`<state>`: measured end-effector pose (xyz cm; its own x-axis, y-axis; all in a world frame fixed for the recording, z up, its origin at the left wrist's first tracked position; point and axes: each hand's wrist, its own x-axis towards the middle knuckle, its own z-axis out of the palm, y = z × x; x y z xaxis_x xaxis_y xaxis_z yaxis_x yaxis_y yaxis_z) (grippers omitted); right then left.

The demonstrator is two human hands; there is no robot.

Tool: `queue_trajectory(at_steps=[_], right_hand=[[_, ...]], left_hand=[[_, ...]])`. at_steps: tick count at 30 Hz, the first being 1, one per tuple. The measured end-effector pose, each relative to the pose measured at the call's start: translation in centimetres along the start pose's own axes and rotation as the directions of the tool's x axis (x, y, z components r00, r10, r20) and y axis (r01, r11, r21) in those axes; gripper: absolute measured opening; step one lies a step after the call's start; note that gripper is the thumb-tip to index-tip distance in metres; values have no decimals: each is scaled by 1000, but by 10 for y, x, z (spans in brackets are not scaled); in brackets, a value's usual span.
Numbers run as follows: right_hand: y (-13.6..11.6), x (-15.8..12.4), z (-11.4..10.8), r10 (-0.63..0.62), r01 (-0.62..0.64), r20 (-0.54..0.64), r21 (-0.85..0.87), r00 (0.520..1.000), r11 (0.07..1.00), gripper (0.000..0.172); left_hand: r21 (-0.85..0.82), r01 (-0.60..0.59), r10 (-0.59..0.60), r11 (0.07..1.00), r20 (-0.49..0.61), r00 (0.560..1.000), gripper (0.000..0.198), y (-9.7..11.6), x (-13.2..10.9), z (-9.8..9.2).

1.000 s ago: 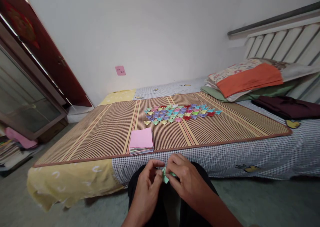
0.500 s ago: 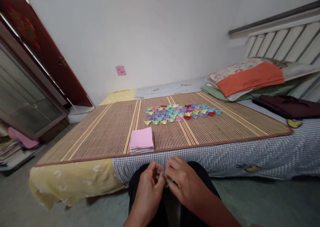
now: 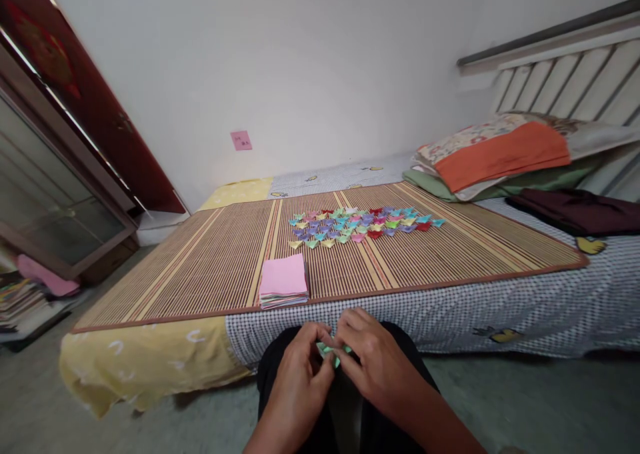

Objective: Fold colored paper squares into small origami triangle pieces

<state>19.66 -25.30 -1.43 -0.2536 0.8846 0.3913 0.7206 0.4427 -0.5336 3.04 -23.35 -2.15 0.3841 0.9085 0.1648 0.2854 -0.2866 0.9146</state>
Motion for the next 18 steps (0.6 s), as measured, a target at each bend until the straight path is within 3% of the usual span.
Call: queue_trajectory(at_steps=[3,7,13,18], right_hand=[[-2,-1,1,19,-19,-8,-3,1000,1000,19],[-2,-2,4,25,-25,-6,-2,1000,1000,19],[-4,-3,1,46,-45,-23,48,999,998,21],[-2,-4,-8,92,-66,-90,252,992,965,17]], left_hand=[[176,-49,49,983,4,999,22,2,0,0],[279,-81,76,957,27,997,20,6,0,2],[188,-59,52,980,45,998,17,4,1,3],[167,-107,113,980,-26,993,16,3,0,0]])
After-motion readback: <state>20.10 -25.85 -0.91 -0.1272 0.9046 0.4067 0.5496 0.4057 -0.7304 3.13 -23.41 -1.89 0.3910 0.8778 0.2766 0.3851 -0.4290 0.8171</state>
